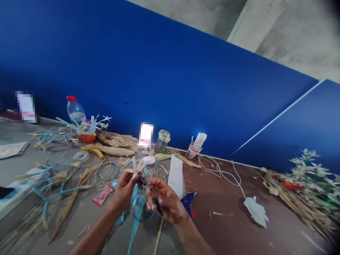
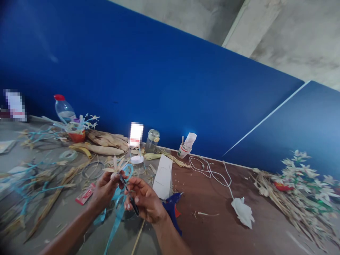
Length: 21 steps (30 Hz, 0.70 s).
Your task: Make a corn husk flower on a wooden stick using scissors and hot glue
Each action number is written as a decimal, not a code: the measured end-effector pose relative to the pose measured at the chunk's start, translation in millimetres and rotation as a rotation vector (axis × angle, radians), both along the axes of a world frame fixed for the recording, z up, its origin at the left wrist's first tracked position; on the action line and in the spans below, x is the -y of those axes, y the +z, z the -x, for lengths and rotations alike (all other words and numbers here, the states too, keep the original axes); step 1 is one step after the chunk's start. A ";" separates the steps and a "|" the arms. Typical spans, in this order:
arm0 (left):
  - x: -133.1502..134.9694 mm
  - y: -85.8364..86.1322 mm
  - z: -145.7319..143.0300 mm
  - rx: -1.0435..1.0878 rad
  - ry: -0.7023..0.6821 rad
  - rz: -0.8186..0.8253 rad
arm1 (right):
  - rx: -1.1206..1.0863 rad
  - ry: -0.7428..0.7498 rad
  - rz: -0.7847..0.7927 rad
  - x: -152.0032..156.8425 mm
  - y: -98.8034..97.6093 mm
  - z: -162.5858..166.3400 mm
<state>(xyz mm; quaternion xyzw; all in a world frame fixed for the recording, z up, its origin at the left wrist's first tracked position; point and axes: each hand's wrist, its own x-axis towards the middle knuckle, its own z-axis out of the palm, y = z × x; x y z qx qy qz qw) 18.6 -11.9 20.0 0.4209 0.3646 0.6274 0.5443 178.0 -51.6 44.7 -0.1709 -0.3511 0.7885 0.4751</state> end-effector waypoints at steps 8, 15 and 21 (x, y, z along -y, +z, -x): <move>0.3 3.3 -3.5 -0.030 0.029 0.018 | 0.444 -0.118 -0.281 -2.1 2.2 0.9; 6.5 10.6 -6.0 -0.096 0.067 -0.014 | 0.813 -0.404 -0.593 5.5 -6.2 11.3; 5.0 2.9 -2.1 -0.168 0.107 -0.085 | 0.444 -0.427 -0.237 6.7 -12.2 19.1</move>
